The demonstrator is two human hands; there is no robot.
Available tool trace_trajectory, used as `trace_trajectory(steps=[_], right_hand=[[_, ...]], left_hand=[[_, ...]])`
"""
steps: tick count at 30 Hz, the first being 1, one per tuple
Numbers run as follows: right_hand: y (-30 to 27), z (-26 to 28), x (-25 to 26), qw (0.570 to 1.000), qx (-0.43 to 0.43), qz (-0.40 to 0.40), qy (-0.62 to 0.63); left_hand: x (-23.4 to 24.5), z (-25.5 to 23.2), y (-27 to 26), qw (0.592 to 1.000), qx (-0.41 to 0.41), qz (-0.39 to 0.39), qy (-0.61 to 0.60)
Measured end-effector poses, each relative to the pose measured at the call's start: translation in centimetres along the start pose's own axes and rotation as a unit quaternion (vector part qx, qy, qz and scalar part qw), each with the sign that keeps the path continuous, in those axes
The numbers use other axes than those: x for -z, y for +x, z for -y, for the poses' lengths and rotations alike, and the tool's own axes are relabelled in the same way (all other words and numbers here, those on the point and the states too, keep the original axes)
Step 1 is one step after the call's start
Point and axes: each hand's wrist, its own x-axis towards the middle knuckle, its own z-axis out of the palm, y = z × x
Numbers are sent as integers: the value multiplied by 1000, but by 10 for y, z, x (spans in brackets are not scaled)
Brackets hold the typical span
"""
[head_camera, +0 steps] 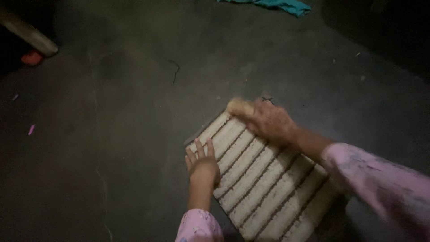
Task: The person scrubs a striped floor mat with a brush while sitting on the floor. They repeatedly scrub different sections, fold the mat, and continue scrubbing the folded edges.
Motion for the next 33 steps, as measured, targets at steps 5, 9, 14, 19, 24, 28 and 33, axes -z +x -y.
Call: trace_trajectory(steps=[5,9,14,19,24,28,33], right_hand=[[11,7,-16,994,-91,-58,-26],[-20,22,-23,988,150,7,-42],[22,13,-21,993,-79,-74,-43],[-3,11,-9,995,50,-85,-31],[12,-11,3,995,-86,-37,-36],[-19,24,-12,995,-99,-13,2],[-46,7,-10,970,179,-122,-111]], left_hand=[[11,2,-8,1000,-4,-9,28],[6,10,-2,1000,-8,-9,2],[7,8,-4,999,-3,-23,-22],[23,4,-16,999,19,2,-49],[5,2,28,996,25,-30,-86],[6,-5,43,996,56,-16,-68],[17,-7,24,997,57,19,-39]])
